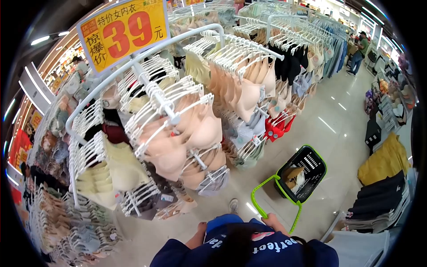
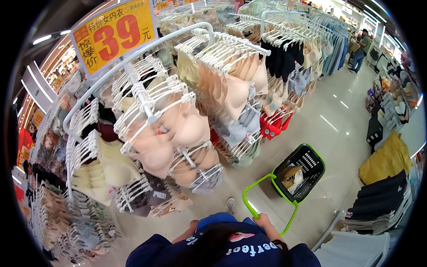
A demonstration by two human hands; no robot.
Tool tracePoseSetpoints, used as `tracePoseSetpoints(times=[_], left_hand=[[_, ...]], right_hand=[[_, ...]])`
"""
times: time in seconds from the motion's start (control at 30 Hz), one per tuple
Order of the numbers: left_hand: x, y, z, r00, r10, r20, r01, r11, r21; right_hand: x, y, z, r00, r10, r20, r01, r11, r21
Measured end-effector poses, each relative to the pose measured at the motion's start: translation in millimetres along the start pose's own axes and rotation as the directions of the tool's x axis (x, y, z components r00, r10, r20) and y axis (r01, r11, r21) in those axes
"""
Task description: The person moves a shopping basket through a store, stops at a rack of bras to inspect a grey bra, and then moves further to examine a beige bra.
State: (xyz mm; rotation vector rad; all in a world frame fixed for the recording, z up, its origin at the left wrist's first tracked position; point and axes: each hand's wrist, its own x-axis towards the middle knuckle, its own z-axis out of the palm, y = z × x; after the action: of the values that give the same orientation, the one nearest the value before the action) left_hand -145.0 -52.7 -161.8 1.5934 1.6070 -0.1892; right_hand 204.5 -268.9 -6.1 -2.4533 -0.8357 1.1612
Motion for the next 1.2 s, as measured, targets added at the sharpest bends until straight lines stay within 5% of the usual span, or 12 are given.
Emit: tracePoseSetpoints(times=[0.13, 0.2, 0.27, 0.3, 0.33, 0.47, 0.63, 0.73, 0.83, 0.93, 1.13, 1.2], left_hand=[[54, 77, -20, 0.991, 0.080, -0.112, -0.097, 0.983, -0.157], [70, 129, -23, 0.904, 0.374, -0.207, -0.403, 0.908, -0.119], [75, 195, -30, 0.822, 0.559, -0.107, -0.563, 0.774, -0.289], [55, 264, -42, 0.628, 0.777, -0.042, -0.768, 0.628, 0.126], [44, 292, -42, 0.576, 0.816, 0.050, -0.807, 0.557, 0.199], [-31, 388, -43, 0.181, 0.946, 0.269, -0.972, 0.130, 0.198], [-43, 407, 13, -0.263, 0.782, 0.565, -0.894, -0.417, 0.162], [-55, 419, 23, 0.018, 0.482, 0.876, -0.945, -0.278, 0.172], [-12, 397, 52, 0.158, 0.439, 0.885, -0.976, -0.067, 0.207], [-25, 413, 28, 0.042, 0.498, 0.866, -0.978, -0.159, 0.139], [-14, 437, 62, 0.102, 0.485, 0.869, -0.966, -0.161, 0.203], [-33, 457, 60, 0.131, 0.456, 0.880, -0.957, -0.175, 0.233]], right_hand=[[31, -17, 2, 0.999, 0.011, -0.035, -0.013, 0.999, -0.043], [40, -25, -1, 0.999, 0.034, -0.043, -0.035, 0.999, -0.041], [50, -23, -5, 0.995, 0.039, -0.087, -0.042, 0.998, -0.038], [47, -20, 5, 0.992, 0.065, -0.104, -0.066, 0.998, -0.011], [49, -16, 9, 0.988, 0.081, -0.130, -0.082, 0.997, -0.003], [39, -14, 0, 0.989, 0.064, -0.135, -0.065, 0.998, -0.005], [33, -24, -17, 0.992, -0.009, -0.124, 0.006, 1.000, -0.029], [27, -22, -23, 0.991, -0.011, -0.130, 0.011, 1.000, -0.002], [33, -19, -31, 0.996, -0.010, -0.091, 0.008, 1.000, -0.020], [42, -17, -38, 0.999, 0.022, -0.027, -0.023, 0.999, -0.033], [37, -18, -84, 0.986, -0.073, -0.150, 0.091, 0.989, 0.118], [48, -2, -88, 0.996, 0.001, -0.089, 0.004, 0.998, 0.055]])
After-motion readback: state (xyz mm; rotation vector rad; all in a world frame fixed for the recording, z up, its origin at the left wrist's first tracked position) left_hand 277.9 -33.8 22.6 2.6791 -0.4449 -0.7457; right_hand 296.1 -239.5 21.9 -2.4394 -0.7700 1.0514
